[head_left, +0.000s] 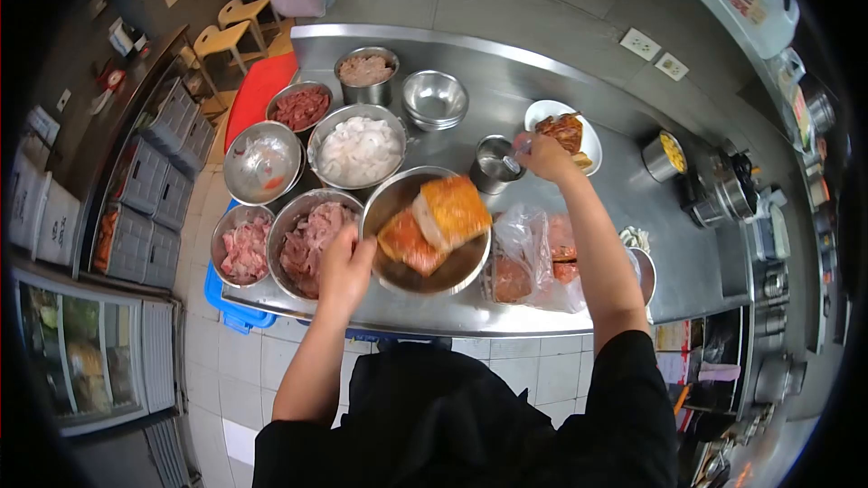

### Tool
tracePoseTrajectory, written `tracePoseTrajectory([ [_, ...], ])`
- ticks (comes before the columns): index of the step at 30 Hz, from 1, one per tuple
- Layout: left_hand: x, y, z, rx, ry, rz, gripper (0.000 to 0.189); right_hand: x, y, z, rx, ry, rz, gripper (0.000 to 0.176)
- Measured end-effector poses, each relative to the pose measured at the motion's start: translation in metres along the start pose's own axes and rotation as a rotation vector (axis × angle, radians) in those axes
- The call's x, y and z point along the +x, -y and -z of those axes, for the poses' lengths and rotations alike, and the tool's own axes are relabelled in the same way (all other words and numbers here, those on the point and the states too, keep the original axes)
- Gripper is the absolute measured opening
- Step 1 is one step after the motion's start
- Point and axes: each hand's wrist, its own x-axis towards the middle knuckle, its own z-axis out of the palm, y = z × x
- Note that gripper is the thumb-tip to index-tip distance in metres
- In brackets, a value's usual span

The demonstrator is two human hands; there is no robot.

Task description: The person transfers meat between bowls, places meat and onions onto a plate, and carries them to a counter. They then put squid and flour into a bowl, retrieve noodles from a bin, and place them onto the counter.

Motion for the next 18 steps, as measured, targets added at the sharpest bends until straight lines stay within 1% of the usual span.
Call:
tracePoseTrajectory([
  [1,-0.018,0.005,0.002,-0.063,0.017,0.048,0.018,0.007,-0.009,-0.009,-0.153,0.149,0.077,0.028],
  [2,-0.037,0.007,0.003,-0.054,0.002,0.071,0.018,0.021,-0.016,-0.016,-0.257,0.197,0.123,0.034],
  [4,-0.073,0.010,0.004,-0.030,0.066,0.276,0.018,0.053,-0.015,-0.021,-0.201,0.044,0.150,0.034],
  [5,-0.089,0.015,0.002,-0.029,0.048,0.299,0.018,0.079,-0.015,-0.024,-0.114,0.053,0.152,0.032],
  [6,-0.103,0.021,-0.001,0.027,0.042,0.337,0.018,0.106,-0.021,-0.039,-0.071,-0.038,0.137,0.033],
  [7,-0.116,0.027,-0.005,0.082,0.034,0.374,0.017,0.129,-0.021,-0.052,-0.065,-0.021,0.158,0.033],
  [8,-0.129,0.041,-0.015,-0.018,-0.024,0.385,0.015,0.149,-0.017,-0.065,-0.054,-0.072,0.056,0.031],
  [9,-0.136,0.044,-0.023,-0.022,-0.051,0.394,0.015,0.166,-0.014,-0.077,-0.045,-0.129,-0.045,0.030],
  [10,-0.140,0.046,-0.032,-0.056,-0.075,0.428,0.013,0.178,-0.011,-0.087,-0.041,-0.124,-0.018,0.030],
  [11,-0.143,0.047,-0.039,-0.087,-0.097,0.457,0.012,0.191,-0.012,-0.100,-0.112,-0.057,-0.087,0.027],
  [12,-0.144,0.048,-0.046,-0.026,-0.115,0.450,0.010,0.200,-0.012,-0.110,-0.183,0.008,-0.158,0.026],
  [13,-0.152,0.068,-0.059,-0.034,-0.156,0.436,0.012,0.207,-0.014,-0.119,-0.178,0.010,-0.136,0.026],
  [14,-0.154,0.072,-0.065,-0.028,-0.159,0.431,0.013,0.211,-0.018,-0.124,-0.134,-0.019,-0.193,0.024],
  [15,-0.154,0.071,-0.071,-0.021,-0.161,0.424,0.015,0.216,-0.021,-0.127,-0.090,-0.047,-0.250,0.023],
  [16,-0.153,0.069,-0.076,-0.081,-0.168,0.463,0.022,0.220,-0.025,-0.128,-0.084,-0.044,-0.233,0.023],
  [17,-0.151,0.063,-0.077,-0.078,-0.186,0.463,0.022,0.221,-0.025,-0.125,-0.037,-0.052,-0.258,0.021],
  [18,-0.149,0.056,-0.077,-0.050,-0.159,0.463,0.024,0.223,-0.024,-0.124,0.010,-0.061,-0.287,0.019],
])
